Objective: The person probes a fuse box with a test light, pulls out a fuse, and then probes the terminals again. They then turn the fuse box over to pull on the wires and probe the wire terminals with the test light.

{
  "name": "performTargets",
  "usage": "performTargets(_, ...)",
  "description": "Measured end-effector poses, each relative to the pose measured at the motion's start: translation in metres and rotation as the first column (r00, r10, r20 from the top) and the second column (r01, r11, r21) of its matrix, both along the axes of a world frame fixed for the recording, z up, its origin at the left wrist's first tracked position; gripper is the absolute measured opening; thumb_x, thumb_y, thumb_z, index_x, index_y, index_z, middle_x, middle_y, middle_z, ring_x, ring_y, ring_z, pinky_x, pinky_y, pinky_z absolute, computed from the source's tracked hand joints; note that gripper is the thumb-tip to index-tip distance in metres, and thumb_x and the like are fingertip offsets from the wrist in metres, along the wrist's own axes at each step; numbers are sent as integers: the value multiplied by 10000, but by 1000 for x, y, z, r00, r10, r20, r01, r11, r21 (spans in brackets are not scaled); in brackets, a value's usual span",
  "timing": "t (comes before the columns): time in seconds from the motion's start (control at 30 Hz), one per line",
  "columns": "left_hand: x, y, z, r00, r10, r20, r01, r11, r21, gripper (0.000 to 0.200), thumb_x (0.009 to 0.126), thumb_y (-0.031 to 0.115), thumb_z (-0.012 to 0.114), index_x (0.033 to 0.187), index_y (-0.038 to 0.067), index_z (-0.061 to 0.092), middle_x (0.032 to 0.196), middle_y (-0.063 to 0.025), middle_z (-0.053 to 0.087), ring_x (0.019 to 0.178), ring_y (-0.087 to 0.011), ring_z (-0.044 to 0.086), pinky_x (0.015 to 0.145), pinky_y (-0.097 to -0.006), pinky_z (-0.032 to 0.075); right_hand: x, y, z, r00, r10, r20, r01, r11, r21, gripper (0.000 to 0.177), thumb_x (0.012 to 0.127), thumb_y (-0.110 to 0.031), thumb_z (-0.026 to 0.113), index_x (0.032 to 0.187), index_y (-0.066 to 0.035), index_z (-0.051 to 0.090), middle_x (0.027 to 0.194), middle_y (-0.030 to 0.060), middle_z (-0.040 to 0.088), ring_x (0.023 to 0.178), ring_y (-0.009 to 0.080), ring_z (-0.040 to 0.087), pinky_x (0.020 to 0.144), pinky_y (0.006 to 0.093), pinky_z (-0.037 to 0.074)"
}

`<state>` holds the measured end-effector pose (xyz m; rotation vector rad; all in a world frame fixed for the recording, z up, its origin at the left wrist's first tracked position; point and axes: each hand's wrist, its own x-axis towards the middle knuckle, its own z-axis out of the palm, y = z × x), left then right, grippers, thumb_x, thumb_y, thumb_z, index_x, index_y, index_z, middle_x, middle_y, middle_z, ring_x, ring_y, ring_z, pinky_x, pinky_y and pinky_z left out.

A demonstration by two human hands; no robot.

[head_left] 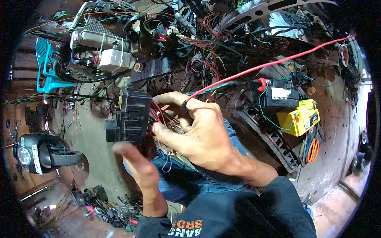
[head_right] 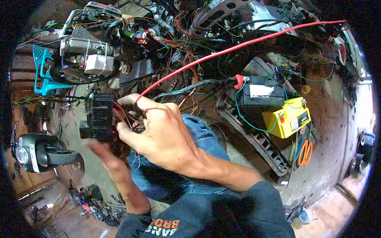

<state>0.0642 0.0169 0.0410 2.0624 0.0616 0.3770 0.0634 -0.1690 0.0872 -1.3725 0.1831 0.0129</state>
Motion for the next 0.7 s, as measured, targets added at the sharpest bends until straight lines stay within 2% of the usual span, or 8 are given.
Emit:
performTargets(0.07,8,-18,10,998,53,14,-53,998,-47,663,1056,644,328,1140,53,617,980,-64,654,837,-144,613,745,-288,494,0,-4,3,1000,12,-1,-12,1000,4,353,859,-46,765,1201,-14,686,947,-17,720,668,-32,424,549,168,333)
performTargets(0.1,11,-37,30,991,54,-123,-89,950,-301,622,1059,625,348,1108,69,623,952,-50,646,803,-142,605,721,-280,489,1,-7,2,998,58,-26,-59,998,-19,302,875,-125,735,1135,21,685,750,59,704,645,42,580,586,274,503)
performTargets(0.13,14,-46,41,968,19,-252,-153,836,-527,582,1061,606,367,1077,86,629,924,-37,638,770,-140,597,697,-272,484,2,-8,2,997,71,-31,-70,997,26,294,879,-111,733,1134,28,683,778,56,710,671,38,583,600,268,506)
performTargets(0.23,22,-43,45,935,-99,-340,-143,772,-619,509,1036,600,432,976,146,655,771,46,616,585,-58,522,516,-225,389,4,-10,8,995,98,-27,-92,983,160,254,895,-43,722,1121,60,670,905,58,722,781,45,594,654,242,511)
performTargets(0.3,26,-58,51,923,-43,-382,-230,736,-637,510,1023,617,447,900,174,668,686,77,606,482,-18,451,418,-207,296,5,-12,10,992,121,-41,-111,973,200,246,896,-31,722,1114,68,665,907,64,713,798,50,597,663,236,512)
performTargets(0.53,28,-38,55,800,-254,-544,-254,679,-689,539,1009,625,454,848,160,673,606,68,581,417,-36,450,355,-201,294,6,-13,8,988,153,-35,-135,943,305,161,935,-12,686,1071,60,640,884,75,697,778,84,653,681,237,548)
performTargets(0.67,29,-26,44,792,-382,-476,-225,542,-810,609,1025,599,427,1066,57,701,714,-4,683,425,-45,537,338,-192,432,8,-13,2,986,169,2,-162,943,292,179,939,-24,689,1091,53,635,862,55,679,753,69,620,662,226,523)
performTargets(0.7,29,-34,50,779,-344,-524,-270,569,-776,639,1030,605,409,1116,39,692,647,35,631,395,-28,485,317,-180,384,7,-10,-5,987,157,16,-154,932,329,188,938,-31,695,1096,51,634,858,51,676,748,65,613,655,223,516)
